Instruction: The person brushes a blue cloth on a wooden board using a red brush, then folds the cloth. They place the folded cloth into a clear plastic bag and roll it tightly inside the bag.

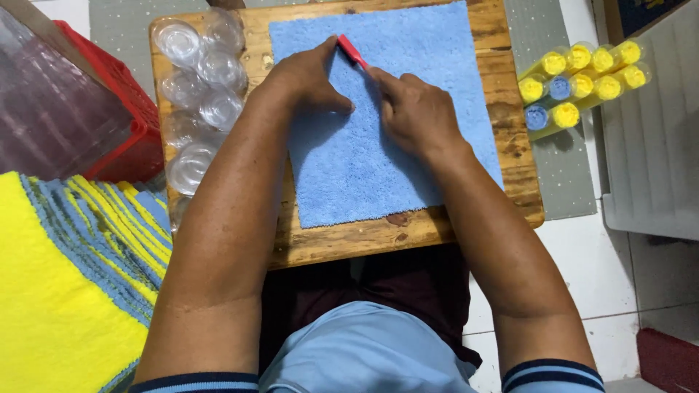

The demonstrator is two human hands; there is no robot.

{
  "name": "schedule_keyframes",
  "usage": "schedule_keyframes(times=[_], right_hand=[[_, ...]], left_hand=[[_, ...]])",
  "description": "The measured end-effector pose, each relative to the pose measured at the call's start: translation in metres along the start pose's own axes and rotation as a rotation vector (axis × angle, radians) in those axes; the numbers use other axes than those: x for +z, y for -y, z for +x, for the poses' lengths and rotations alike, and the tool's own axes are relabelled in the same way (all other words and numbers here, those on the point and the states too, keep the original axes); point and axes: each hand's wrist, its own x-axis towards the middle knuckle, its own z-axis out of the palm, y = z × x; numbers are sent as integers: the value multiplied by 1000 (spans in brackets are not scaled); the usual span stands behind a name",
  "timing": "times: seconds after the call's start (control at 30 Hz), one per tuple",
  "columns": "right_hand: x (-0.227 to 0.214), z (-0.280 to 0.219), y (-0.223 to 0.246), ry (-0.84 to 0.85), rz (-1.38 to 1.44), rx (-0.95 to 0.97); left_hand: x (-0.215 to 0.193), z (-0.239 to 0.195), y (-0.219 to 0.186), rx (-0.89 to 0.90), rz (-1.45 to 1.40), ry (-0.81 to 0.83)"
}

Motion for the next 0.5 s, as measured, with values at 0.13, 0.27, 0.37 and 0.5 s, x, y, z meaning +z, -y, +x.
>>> schedule_keyframes(times=[0.13,0.27,0.37,0.5], right_hand=[[-61,-12,12,184,96,255],[-66,-27,-48,94,106,373],[-57,-34,-91,-57,121,276],[-51,-25,-86,-201,266,244]], left_hand=[[-4,-12,-4,-21,-65,1],[-3,-9,-1,-18,-55,8],[0,-2,3,7,-28,-1],[-1,-3,1,-2,-25,5]])
